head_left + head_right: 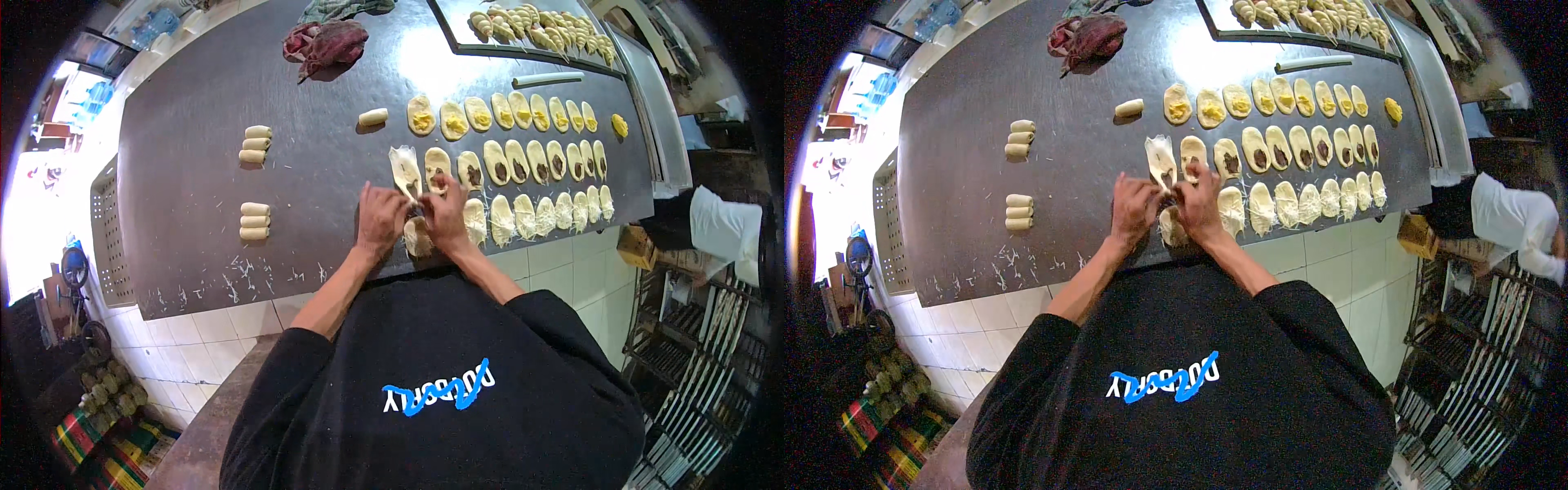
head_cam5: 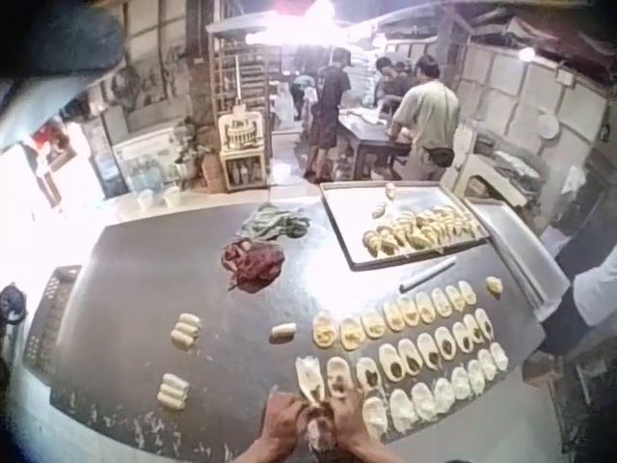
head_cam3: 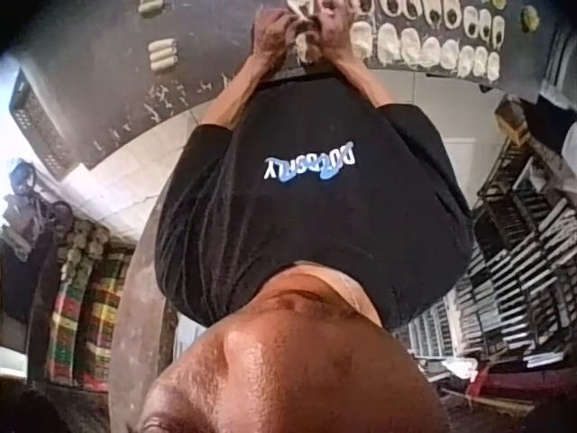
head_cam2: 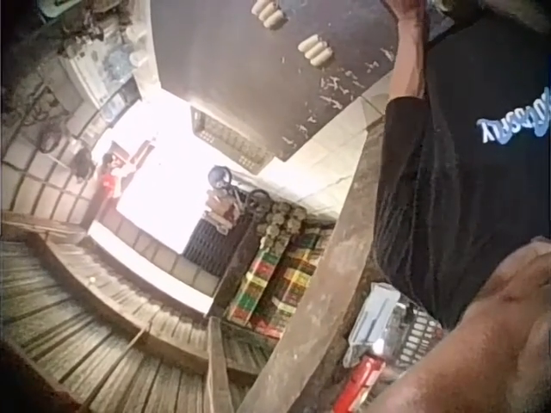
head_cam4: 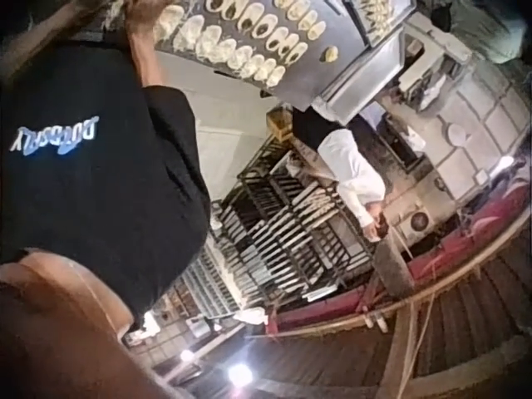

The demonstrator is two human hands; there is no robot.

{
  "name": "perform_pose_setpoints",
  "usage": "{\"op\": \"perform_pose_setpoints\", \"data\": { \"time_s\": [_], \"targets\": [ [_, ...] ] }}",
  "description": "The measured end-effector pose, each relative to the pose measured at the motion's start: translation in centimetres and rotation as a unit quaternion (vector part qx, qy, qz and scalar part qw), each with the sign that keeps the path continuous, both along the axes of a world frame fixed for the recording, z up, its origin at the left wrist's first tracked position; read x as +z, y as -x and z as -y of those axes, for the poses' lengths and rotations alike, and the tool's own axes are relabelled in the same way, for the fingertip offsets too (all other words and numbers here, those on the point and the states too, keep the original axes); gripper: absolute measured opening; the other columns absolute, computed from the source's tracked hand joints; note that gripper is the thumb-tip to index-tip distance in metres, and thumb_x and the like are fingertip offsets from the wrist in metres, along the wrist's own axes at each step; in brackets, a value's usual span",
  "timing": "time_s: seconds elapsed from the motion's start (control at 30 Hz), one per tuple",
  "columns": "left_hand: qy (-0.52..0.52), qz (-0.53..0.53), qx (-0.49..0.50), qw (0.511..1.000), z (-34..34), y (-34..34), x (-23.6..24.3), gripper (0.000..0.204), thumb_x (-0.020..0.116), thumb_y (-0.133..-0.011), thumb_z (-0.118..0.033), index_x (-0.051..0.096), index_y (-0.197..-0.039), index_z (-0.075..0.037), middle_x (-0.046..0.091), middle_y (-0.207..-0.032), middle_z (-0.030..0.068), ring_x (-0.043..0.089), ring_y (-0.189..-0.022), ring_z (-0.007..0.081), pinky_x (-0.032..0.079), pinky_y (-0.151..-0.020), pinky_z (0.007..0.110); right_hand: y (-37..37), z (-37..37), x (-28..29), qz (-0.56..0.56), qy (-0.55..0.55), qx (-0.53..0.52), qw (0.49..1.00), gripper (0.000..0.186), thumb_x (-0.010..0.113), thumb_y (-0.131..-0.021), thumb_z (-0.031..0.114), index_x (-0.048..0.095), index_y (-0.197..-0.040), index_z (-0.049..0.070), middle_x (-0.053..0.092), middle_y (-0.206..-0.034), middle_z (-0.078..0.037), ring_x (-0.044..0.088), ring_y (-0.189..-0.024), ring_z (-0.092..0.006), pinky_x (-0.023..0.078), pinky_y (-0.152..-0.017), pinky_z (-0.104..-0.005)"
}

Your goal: Rolling and stuffing pieces of dough to form bread rolls and placing them onto a baking tray.

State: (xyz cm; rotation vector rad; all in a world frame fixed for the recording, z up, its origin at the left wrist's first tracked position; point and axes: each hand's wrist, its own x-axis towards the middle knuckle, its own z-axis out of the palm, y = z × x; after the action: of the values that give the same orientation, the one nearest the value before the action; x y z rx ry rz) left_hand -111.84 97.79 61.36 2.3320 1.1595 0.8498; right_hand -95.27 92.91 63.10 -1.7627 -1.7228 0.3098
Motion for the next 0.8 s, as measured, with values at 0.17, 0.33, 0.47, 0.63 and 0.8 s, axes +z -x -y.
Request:
{"op": "perform_pose_setpoints", "data": {
  "time_s": [0.17, 0.33, 0.47, 0.63, 0.8],
  "targets": [
    [-0.018, 0.001, -0.036, 0.999, 0.8, 0.0, 0.6, 0.013, 0.070, -0.081, -0.023, 0.068, -0.085, -0.011, 0.061, -0.090, 0.0031, 0.056, -0.093, 0.0247, 0.031, -0.105, 0.050, -1.0, 0.3, 0.6, 0.009, -0.034, 0.049, 0.998, 0.012, 0.072, -0.077, 0.010, 0.069, -0.085, 0.001, 0.050, -0.121, -0.019, 0.044, -0.111, -0.0365, 0.034, -0.094, -0.0455],
    [0.131, -0.139, 0.171, 0.966, -5.3, -1.4, 1.2, 0.024, 0.072, -0.078, -0.033, 0.068, -0.087, -0.012, 0.062, -0.094, 0.0059, 0.055, -0.093, 0.0276, 0.035, -0.093, 0.043, -2.3, -6.4, 1.1, 0.057, 0.013, -0.067, 0.996, 0.022, 0.079, -0.072, 0.022, 0.069, -0.082, 0.006, 0.049, -0.123, -0.017, 0.043, -0.111, -0.0358, 0.035, -0.095, -0.0472],
    [0.167, -0.095, 0.159, 0.968, -5.3, -0.9, 1.9, 0.021, 0.070, -0.079, -0.030, 0.066, -0.092, -0.013, 0.060, -0.099, 0.0061, 0.054, -0.098, 0.0273, 0.035, -0.090, 0.044, -2.7, -5.8, 2.0, 0.017, 0.026, -0.043, 0.999, 0.022, 0.079, -0.070, 0.019, 0.071, -0.089, 0.012, 0.049, -0.124, -0.014, 0.043, -0.111, -0.0354, 0.035, -0.095, -0.0477],
    [-0.057, -0.057, 0.057, 0.995, -7.5, -2.2, 0.3, 0.012, 0.061, -0.088, -0.020, 0.062, -0.096, -0.011, 0.060, -0.092, 0.0070, 0.056, -0.087, 0.0268, 0.038, -0.077, 0.042, -3.1, -7.5, 1.4, 0.061, 0.014, 0.028, 0.998, 0.022, 0.076, -0.075, 0.018, 0.072, -0.096, 0.018, 0.050, -0.121, -0.015, 0.044, -0.111, -0.0341, 0.036, -0.092, -0.0452],
    [0.028, -0.015, 0.127, 0.991, -12.5, -2.8, 0.5, 0.006, 0.059, -0.089, -0.014, 0.061, -0.093, -0.009, 0.060, -0.085, 0.0088, 0.057, -0.078, 0.0293, 0.041, -0.069, 0.042, -3.3, -12.3, 3.3, 0.056, 0.029, -0.006, 0.998, 0.024, 0.077, -0.075, 0.020, 0.073, -0.098, 0.019, 0.050, -0.125, -0.015, 0.042, -0.116, -0.0352, 0.034, -0.094, -0.0470]
  ]
}}
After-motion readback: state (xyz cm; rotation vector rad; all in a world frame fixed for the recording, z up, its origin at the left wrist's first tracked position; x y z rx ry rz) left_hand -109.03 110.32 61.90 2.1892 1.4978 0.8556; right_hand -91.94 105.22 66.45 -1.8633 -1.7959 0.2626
